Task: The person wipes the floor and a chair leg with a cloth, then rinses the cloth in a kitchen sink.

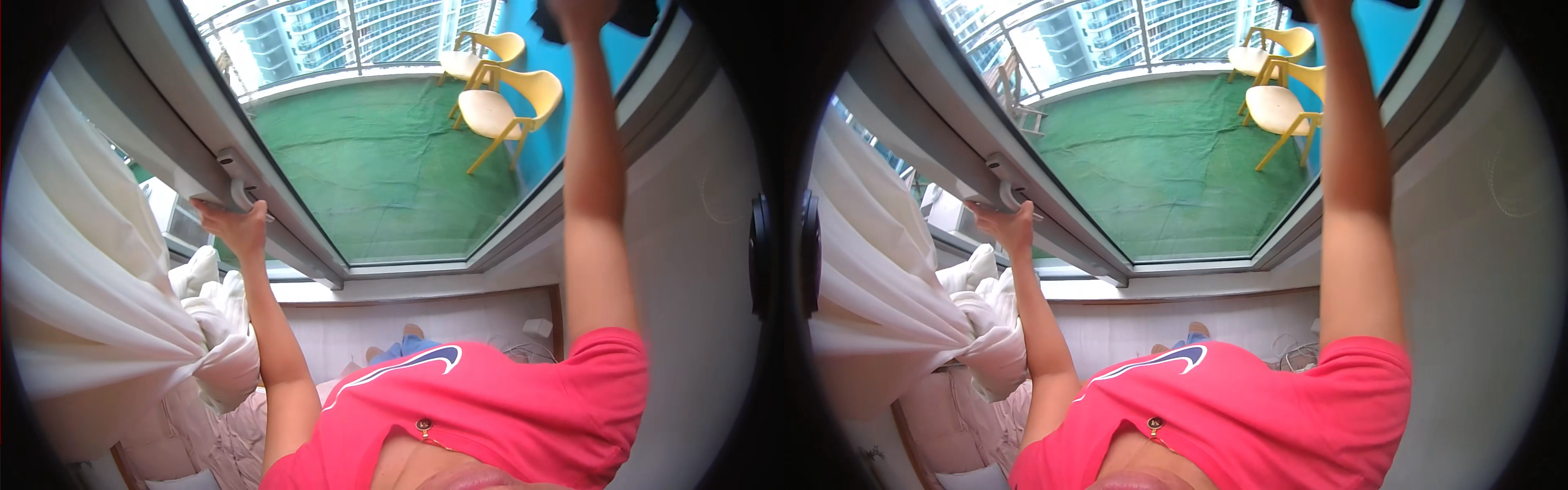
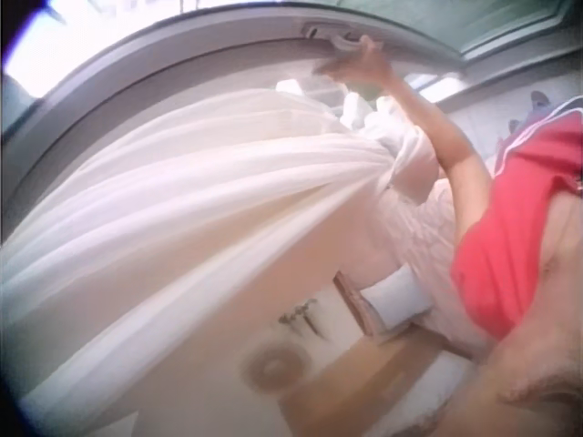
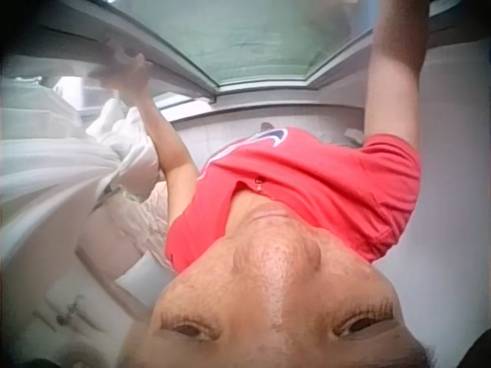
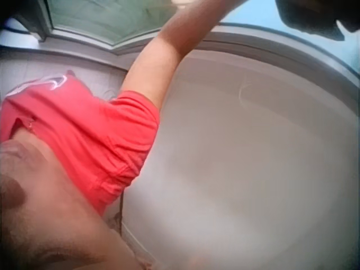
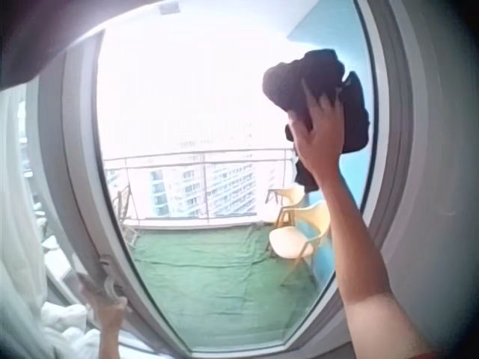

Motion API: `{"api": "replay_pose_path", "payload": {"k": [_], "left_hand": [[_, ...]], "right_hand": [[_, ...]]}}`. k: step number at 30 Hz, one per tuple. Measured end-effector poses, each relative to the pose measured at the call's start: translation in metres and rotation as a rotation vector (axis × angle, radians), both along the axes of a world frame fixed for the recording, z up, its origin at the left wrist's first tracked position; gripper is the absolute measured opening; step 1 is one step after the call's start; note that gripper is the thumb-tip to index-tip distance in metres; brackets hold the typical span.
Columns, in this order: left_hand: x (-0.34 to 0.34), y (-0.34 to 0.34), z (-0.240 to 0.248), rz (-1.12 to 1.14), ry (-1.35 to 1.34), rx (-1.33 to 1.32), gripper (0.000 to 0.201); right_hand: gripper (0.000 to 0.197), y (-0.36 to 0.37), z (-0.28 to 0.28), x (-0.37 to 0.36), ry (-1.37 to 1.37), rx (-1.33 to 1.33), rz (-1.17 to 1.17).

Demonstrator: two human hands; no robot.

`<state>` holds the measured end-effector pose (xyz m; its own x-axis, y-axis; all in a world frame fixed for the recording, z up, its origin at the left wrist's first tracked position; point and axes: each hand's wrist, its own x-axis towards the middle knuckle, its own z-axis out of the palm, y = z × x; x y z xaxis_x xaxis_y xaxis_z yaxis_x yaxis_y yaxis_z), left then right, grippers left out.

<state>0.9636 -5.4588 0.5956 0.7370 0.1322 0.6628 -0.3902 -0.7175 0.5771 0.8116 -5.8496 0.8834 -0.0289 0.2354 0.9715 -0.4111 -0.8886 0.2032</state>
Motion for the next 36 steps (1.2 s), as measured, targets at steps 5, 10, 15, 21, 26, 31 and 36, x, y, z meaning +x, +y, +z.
{"api": "replay_pose_path", "payload": {"k": [5, 10, 15, 21, 26, 31, 36], "left_hand": [[-0.004, 0.004, 0.001, -0.022, -0.024, -0.003, 0.111], [0.008, -0.005, -0.017, -0.124, -0.051, -0.09, 0.114], [0.002, 0.021, -0.002, 0.023, -0.06, 0.048, 0.106], [-0.003, -0.016, -0.01, 0.003, -0.022, 0.05, 0.105], [0.003, -0.006, -0.018, 0.014, 0.019, 0.071, 0.107], [0.014, 0.011, -0.023, 0.073, -0.069, 0.117, 0.106], [0.014, -0.006, -0.028, 0.057, -0.032, 0.073, 0.105]], "right_hand": [[0.024, 0.084, -0.291, 0.054, 0.617, 0.065, 0.106], [0.025, 0.087, -0.417, 0.038, 0.984, 1.177, 1.416], [0.019, 0.063, -0.192, 0.03, 0.593, 0.311, 0.353], [0.055, -0.044, 0.086, -0.105, 0.086, 0.307, -0.445], [0.065, -0.121, 0.085, -0.141, 0.09, 0.294, 0.017], [0.067, -0.145, -0.159, -0.131, -0.113, 0.565, 0.112], [0.071, -0.153, -0.416, -0.18, 0.383, 1.099, 0.047]]}}
